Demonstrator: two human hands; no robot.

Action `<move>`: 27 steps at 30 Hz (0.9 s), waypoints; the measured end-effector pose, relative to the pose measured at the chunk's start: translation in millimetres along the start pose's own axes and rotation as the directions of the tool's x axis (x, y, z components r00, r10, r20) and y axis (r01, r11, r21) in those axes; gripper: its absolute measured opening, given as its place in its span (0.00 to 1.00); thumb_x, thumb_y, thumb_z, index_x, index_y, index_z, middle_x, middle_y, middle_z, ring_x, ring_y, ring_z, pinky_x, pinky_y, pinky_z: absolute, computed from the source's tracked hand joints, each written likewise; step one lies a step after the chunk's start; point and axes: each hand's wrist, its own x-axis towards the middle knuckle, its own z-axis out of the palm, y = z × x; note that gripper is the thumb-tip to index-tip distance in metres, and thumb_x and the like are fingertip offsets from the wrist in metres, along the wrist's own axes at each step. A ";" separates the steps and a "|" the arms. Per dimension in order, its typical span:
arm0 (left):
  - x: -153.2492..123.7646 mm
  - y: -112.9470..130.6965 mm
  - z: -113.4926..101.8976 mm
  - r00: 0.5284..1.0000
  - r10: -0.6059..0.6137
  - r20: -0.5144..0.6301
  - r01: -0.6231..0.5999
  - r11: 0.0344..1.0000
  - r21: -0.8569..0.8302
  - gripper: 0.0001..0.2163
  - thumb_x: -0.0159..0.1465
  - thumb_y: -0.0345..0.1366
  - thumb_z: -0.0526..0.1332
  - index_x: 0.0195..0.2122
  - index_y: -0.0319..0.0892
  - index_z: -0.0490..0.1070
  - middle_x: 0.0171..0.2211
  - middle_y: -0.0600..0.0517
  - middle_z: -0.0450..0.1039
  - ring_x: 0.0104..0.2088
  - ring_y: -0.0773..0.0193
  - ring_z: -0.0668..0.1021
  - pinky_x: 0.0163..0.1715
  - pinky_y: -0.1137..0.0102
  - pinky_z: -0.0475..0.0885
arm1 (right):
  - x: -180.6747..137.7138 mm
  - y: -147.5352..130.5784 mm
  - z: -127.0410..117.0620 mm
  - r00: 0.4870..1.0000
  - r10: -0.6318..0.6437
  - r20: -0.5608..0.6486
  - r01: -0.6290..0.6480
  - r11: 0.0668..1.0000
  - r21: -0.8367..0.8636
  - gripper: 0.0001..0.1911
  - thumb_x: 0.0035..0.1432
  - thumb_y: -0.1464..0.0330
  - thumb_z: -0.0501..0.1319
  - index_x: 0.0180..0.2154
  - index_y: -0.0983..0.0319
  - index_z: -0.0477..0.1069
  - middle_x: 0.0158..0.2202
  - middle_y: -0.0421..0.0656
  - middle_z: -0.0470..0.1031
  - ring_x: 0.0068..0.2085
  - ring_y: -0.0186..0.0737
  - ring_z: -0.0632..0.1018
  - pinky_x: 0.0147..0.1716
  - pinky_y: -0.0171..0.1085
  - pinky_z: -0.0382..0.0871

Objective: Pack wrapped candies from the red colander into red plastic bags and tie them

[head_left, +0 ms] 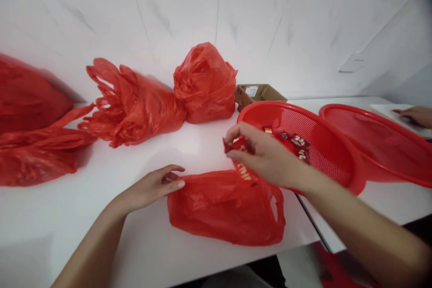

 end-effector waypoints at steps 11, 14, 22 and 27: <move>6.8 -1.2 17.6 0.972 0.123 -0.201 -0.151 0.979 -0.135 0.10 0.62 0.44 0.57 0.32 0.42 0.66 0.27 0.55 0.66 0.27 0.65 0.68 0.28 0.72 0.63 | -31.0 22.1 87.4 0.974 0.052 -0.221 -0.033 0.996 0.086 0.06 0.62 0.70 0.57 0.42 0.57 0.64 0.40 0.39 0.71 0.38 0.33 0.74 0.39 0.36 0.70; 5.0 0.4 18.7 0.959 0.121 -0.256 -0.170 0.969 -0.181 0.09 0.63 0.42 0.56 0.31 0.43 0.62 0.27 0.56 0.64 0.27 0.65 0.68 0.28 0.72 0.63 | -40.8 22.3 91.6 0.995 0.046 -0.085 -0.044 0.999 0.027 0.07 0.62 0.71 0.57 0.42 0.56 0.65 0.40 0.39 0.72 0.39 0.36 0.74 0.40 0.38 0.71; -1.7 3.9 11.9 0.985 0.163 -0.061 -0.174 0.921 -0.350 0.14 0.62 0.49 0.58 0.40 0.46 0.64 0.33 0.55 0.68 0.31 0.65 0.70 0.30 0.73 0.65 | -43.9 35.5 88.2 0.983 0.007 -0.186 -0.033 0.990 -0.141 0.11 0.65 0.68 0.54 0.49 0.55 0.66 0.49 0.42 0.71 0.51 0.39 0.73 0.52 0.42 0.68; 2.9 -1.2 7.7 0.993 0.091 -0.069 -0.113 0.874 -0.473 0.19 0.65 0.55 0.52 0.43 0.45 0.67 0.37 0.51 0.71 0.35 0.63 0.73 0.38 0.68 0.69 | -51.7 21.0 71.7 0.997 0.042 -0.059 -0.050 0.990 -0.132 0.16 0.66 0.68 0.51 0.54 0.54 0.64 0.54 0.42 0.71 0.54 0.40 0.72 0.55 0.44 0.67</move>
